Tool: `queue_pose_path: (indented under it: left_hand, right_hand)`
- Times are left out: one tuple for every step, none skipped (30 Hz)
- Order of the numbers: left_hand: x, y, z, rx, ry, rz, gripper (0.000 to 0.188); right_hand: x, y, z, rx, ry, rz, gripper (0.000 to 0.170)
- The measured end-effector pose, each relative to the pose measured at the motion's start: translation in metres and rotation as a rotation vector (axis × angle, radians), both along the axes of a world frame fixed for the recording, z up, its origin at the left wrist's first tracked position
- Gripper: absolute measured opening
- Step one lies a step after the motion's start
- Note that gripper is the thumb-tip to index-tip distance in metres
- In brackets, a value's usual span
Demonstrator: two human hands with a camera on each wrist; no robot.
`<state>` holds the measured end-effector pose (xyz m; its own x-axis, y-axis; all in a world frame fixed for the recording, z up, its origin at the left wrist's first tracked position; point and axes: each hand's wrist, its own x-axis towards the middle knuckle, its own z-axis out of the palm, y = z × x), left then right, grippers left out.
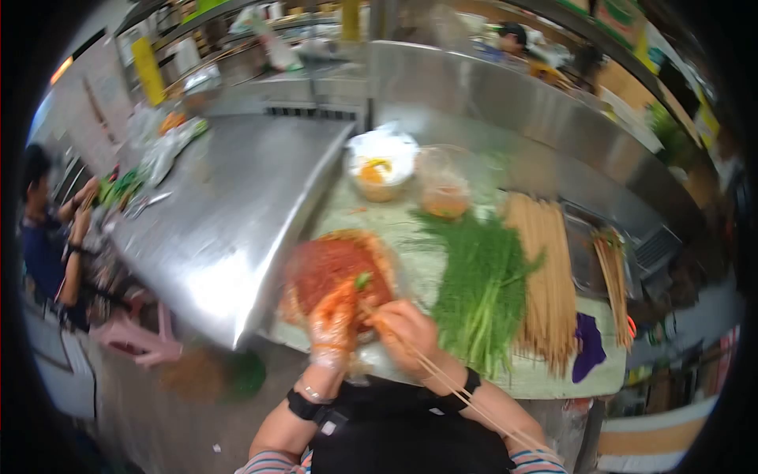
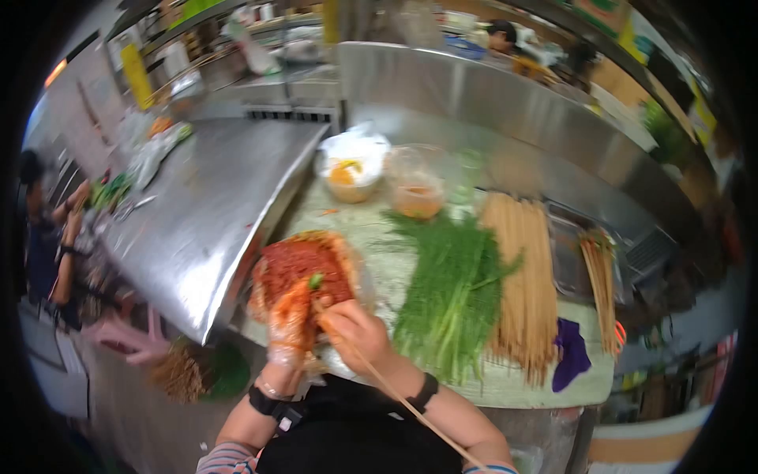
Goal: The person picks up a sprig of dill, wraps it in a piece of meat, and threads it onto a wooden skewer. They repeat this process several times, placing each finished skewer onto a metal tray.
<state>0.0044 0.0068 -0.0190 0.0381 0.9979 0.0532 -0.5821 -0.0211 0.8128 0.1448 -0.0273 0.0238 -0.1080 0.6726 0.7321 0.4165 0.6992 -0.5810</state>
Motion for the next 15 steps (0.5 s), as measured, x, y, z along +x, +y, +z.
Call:
queue_pose_path:
  left_hand:
    - [-0.002, 0.000, -0.001, 0.075, 0.092, 0.064, 0.027]
    - [-0.004, 0.003, 0.012, 0.146, 0.149, 0.034, 0.029]
    - [-0.006, 0.010, 0.018, 0.169, 0.156, 0.000, 0.032]
    - [-0.013, 0.025, 0.011, 0.135, 0.139, 0.004, 0.036]
    - [-0.030, 0.044, -0.003, 0.201, 0.468, 0.148, 0.039]
    - [-0.032, 0.052, -0.005, 0.229, 0.396, 0.099, 0.043]
    - [-0.035, 0.060, -0.008, 0.253, 0.324, 0.049, 0.047]
    - [-0.039, 0.068, -0.010, 0.274, 0.252, -0.004, 0.051]
    - [-0.033, 0.063, -0.003, 0.241, 0.030, -0.087, 0.053]
    - [-0.033, 0.052, 0.008, 0.304, 0.112, -0.036, 0.054]
    - [-0.029, 0.044, 0.014, 0.362, 0.198, 0.016, 0.055]
    - [-0.026, 0.040, 0.016, 0.418, 0.283, 0.072, 0.056]
    - [-0.025, 0.038, 0.012, 0.407, 0.320, 0.097, 0.056]
    - [-0.027, 0.037, 0.007, 0.396, 0.358, 0.121, 0.056]
    - [-0.027, 0.036, 0.004, 0.386, 0.396, 0.147, 0.056]
  right_hand:
    - [-0.004, -0.003, -0.004, -0.047, 0.103, 0.015, 0.017]
    - [-0.002, -0.003, -0.008, -0.061, 0.111, -0.008, 0.016]
    - [0.005, -0.016, 0.013, -0.250, 0.156, -0.010, 0.016]
    - [0.019, -0.025, 0.022, -0.294, 0.198, 0.042, 0.018]
    - [0.037, -0.034, 0.027, -0.505, 0.282, 0.159, 0.017]
    - [0.051, -0.042, 0.024, -0.612, 0.503, 0.211, 0.016]
    - [0.064, -0.050, 0.021, -0.711, 0.730, 0.290, 0.015]
    - [0.080, -0.056, 0.019, -0.694, 0.808, 0.199, 0.016]
    - [0.100, -0.065, 0.016, -0.683, 0.884, 0.119, 0.017]
    - [0.115, -0.079, 0.018, -0.676, 0.953, 0.048, 0.018]
    - [0.135, -0.087, 0.019, -0.571, 0.996, -0.065, 0.020]
    - [0.159, -0.093, 0.020, -0.465, 1.031, -0.176, 0.021]
    - [0.186, -0.096, 0.021, -0.378, 1.116, -0.300, 0.022]
    - [0.218, -0.098, 0.019, -0.287, 1.197, -0.424, 0.022]
    - [0.260, -0.101, 0.012, -0.197, 1.125, -0.406, 0.025]
